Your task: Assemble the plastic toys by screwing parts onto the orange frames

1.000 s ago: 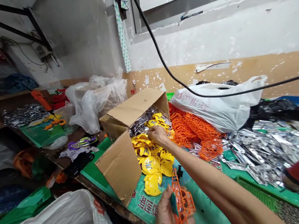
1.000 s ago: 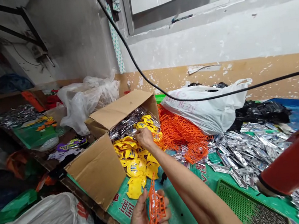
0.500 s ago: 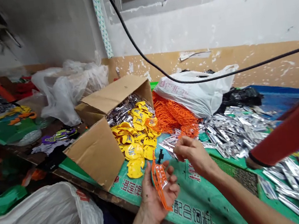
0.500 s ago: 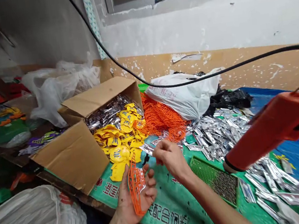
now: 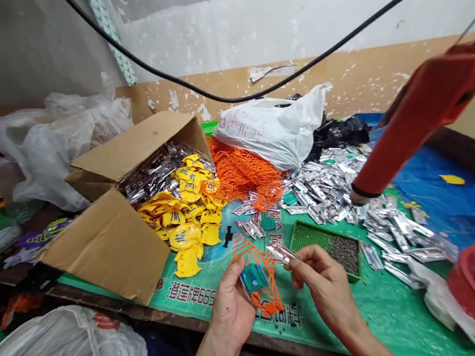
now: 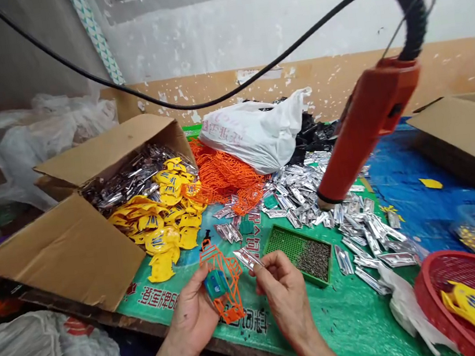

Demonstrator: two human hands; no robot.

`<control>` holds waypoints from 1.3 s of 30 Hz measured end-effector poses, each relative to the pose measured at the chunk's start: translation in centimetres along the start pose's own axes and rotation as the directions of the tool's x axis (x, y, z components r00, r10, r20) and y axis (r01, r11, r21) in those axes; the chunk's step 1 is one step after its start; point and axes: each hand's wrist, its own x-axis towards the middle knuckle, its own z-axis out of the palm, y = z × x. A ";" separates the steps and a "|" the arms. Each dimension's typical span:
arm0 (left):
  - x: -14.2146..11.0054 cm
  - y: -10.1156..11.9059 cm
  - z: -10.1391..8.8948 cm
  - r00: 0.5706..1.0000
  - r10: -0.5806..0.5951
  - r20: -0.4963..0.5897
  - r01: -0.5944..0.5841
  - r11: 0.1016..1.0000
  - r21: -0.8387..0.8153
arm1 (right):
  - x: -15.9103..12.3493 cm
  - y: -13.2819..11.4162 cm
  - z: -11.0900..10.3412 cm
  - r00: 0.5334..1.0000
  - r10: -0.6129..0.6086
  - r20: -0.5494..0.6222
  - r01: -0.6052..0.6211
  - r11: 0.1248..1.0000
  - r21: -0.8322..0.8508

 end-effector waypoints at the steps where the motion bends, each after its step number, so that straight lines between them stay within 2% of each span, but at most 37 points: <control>1: -0.1 -0.1 0.1 1.000 -0.003 0.008 0.003 1.000 0.008 | 0.0 0.1 -0.1 1.000 -0.006 -0.012 0.006 1.000 0.008; 10: 0.3 -1.4 -0.2 0.996 -0.010 0.087 0.002 0.996 0.094 | -0.3 1.4 -0.1 1.000 0.013 0.001 -0.013 0.997 0.082; 15: 0.4 -1.1 -0.5 0.985 -0.069 0.157 0.044 0.986 0.160 | -0.2 1.7 -0.3 0.999 0.033 0.022 -0.035 0.996 0.083; 18: 0.4 -0.9 -0.5 0.979 -0.092 0.182 0.066 0.987 0.145 | -0.1 1.8 -0.3 0.998 0.055 0.038 -0.058 0.995 0.085; 27: 0.9 -0.9 -0.9 0.988 -0.102 0.112 0.100 0.995 0.027 | 0.0 1.7 0.1 0.992 0.099 0.083 -0.110 0.984 0.140; 30: 0.8 -0.9 -0.9 0.990 -0.071 0.123 0.066 0.997 0.046 | 0.0 1.8 0.4 0.995 0.083 0.063 -0.092 0.985 0.144; 35: 0.7 -0.6 -0.8 0.976 0.034 0.214 -0.064 0.989 0.137 | -0.2 2.2 0.6 0.991 0.100 0.087 -0.112 0.984 0.142; 39: 0.8 -0.3 -0.8 0.973 0.045 0.225 -0.080 0.985 0.151 | -0.4 2.3 0.7 0.997 0.045 0.056 -0.053 0.986 0.156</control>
